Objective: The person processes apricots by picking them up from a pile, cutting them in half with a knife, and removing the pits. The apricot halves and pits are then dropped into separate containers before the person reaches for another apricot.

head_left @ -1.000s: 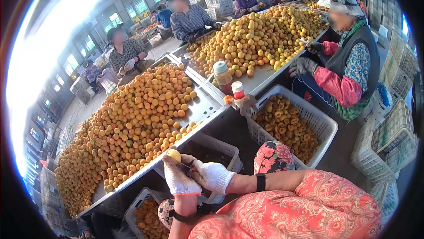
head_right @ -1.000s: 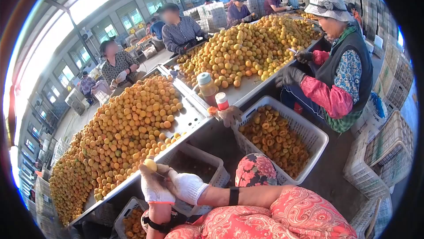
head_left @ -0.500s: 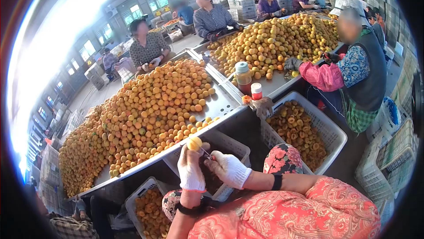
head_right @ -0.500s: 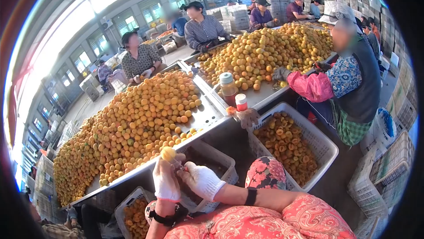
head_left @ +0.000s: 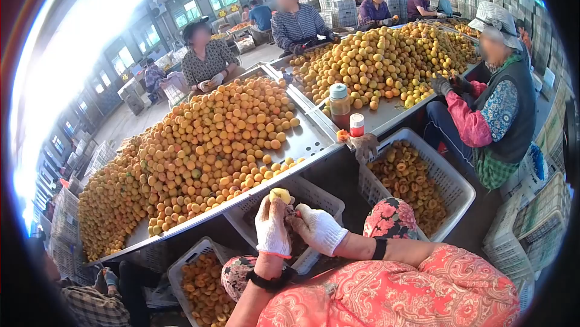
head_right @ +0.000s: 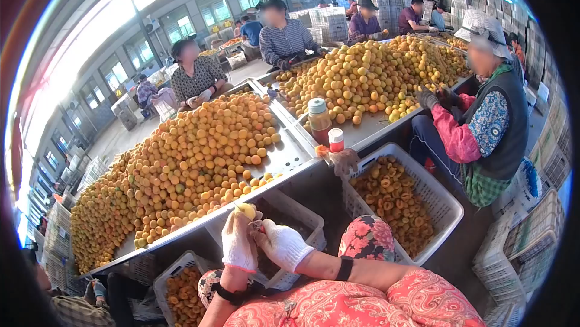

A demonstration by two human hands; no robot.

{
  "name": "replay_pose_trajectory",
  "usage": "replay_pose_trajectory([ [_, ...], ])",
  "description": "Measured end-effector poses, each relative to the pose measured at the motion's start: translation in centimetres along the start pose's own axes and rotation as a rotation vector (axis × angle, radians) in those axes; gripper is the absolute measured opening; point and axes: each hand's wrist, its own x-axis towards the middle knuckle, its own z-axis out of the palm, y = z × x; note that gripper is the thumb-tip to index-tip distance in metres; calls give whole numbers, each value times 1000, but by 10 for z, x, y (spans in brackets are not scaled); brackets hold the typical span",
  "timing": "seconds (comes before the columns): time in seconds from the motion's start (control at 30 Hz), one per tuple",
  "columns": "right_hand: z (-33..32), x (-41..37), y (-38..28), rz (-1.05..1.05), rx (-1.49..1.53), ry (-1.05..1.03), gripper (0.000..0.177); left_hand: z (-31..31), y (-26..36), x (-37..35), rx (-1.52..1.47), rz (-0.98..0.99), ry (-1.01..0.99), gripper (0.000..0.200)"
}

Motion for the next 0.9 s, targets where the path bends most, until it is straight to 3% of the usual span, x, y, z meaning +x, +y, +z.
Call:
replay_pose_trajectory([
  [0.1, 2, 0, -6, 31, -57, -2, 32, -5, -9, 3, -101, -41, 27, 34],
  [0.2, 1, 3, 0, -3, -65, 4, 33, -8, -11, 6, -366, -253, 68, 35],
  [0.3, -6, 3, -5, -91, 54, 49, 27, 1, 1, 3, -514, -203, 103, 38],
  [0.37, -29, 0, -25, -42, 104, 41, 31, -20, -12, 15, -366, -76, 48, 33],
  [0.4, -36, 2, -33, -48, 238, 154, 31, -16, -8, 10, -230, -39, 53, 31],
  [0.43, -42, 9, -32, -57, 138, 214, 31, -10, -6, 4, -93, -1, 57, 30],
  [0.47, -45, 14, -30, -99, 140, 255, 32, -11, -13, -1, 185, 205, -83, 26],
  [0.5, -45, 19, -27, -141, 142, 298, 33, 4, -2, -10, 104, 17, -80, 28],
  [0.57, -37, 21, -19, -162, 223, 322, 40, 14, -7, -20, 231, 209, -143, 39],
  [0.6, -39, 21, -20, -122, 257, 261, 41, 12, -2, -22, 204, 119, -180, 48],
  [0.77, -49, 17, -38, 14, 228, 175, 39, 21, 5, -30, 306, 194, -143, 45],
  [0.83, -39, 22, -32, 41, 440, 150, 30, 20, -3, -24, 305, 295, -111, 42],
  [0.9, -29, 23, -27, 55, 599, 178, 32, 13, -6, -23, 415, 268, -141, 41],
])
